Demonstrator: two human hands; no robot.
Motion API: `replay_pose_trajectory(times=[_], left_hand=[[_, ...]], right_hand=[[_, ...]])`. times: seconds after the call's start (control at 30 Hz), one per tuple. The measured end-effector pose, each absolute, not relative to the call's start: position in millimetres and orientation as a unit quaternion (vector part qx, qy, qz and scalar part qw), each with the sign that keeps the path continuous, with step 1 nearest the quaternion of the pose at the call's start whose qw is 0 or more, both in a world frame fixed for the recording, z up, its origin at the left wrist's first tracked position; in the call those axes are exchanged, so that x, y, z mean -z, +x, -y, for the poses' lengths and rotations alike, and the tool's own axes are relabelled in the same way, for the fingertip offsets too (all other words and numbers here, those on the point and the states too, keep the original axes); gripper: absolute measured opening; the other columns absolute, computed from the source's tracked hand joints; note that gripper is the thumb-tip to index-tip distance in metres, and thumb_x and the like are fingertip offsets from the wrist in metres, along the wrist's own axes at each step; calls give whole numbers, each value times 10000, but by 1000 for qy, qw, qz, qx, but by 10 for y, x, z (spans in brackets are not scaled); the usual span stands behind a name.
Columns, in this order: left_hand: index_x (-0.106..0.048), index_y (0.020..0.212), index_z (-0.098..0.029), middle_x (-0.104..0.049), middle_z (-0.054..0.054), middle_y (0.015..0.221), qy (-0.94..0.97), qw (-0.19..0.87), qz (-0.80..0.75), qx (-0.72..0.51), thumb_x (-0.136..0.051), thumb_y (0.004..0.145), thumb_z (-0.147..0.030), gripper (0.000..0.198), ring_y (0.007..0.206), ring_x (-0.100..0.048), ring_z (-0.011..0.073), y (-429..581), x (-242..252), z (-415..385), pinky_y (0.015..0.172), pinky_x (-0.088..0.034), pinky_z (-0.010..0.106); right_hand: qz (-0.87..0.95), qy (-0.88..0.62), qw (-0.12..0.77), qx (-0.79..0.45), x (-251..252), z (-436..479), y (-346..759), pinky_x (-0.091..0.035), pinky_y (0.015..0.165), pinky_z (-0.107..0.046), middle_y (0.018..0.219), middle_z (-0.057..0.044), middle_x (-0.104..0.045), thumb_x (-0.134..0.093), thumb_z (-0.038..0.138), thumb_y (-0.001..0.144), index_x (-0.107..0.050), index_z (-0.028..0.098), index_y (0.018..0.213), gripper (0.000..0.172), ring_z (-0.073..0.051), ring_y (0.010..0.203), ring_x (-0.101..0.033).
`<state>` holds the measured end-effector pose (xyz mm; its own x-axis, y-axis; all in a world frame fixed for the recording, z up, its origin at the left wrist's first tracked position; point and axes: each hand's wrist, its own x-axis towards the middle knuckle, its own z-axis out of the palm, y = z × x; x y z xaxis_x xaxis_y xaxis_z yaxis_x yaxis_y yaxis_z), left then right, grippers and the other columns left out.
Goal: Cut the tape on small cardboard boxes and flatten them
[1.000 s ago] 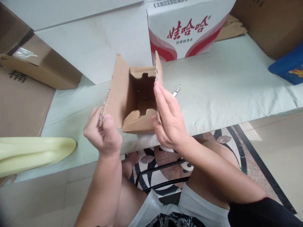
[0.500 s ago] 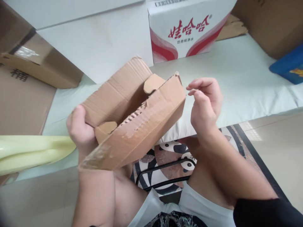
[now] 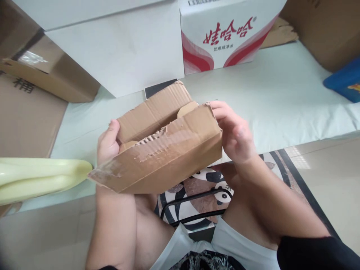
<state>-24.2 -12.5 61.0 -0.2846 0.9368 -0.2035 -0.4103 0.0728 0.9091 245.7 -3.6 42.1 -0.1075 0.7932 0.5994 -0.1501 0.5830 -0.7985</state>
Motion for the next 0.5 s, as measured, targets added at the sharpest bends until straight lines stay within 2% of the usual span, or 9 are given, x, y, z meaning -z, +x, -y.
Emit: replay_pose_trajectory(times=[0.1,0.23,0.3,0.5], left_hand=[[-771,1004,-174,-805,98,998,268,538,-516,-611,-764,833,-570,432,987,-782,310,-249,-615,102,817,-666,409],[-732,855,-163,-761,80,807,310,539,-532,-575,-812,779,-554,406,951,-786,319,-285,-649,83,791,-662,386],[-714,799,-167,-738,70,749,322,548,-539,-552,-840,738,-549,407,925,-785,325,-287,-676,90,772,-660,391],[-692,705,-200,-718,49,699,350,539,-559,-524,-874,669,-536,384,863,-769,308,-317,-690,79,653,-627,350]], right_hand=[[707,-246,591,-300,-430,16,2517,-439,1046,-544,1131,-87,-733,-274,540,1016,-774,264,1053,572,-314,1127,-637],[789,-256,523,-194,-562,23,2573,-469,863,-491,881,-59,-738,-202,511,1044,-743,257,911,612,-238,807,-643],[815,-264,483,-182,-631,46,2579,-478,822,-473,877,-38,-749,-205,561,1052,-760,285,932,631,-216,757,-645],[848,-218,423,-233,-700,126,2520,-523,952,-542,1074,-71,-766,-253,635,1039,-804,289,997,651,-272,1011,-651]])
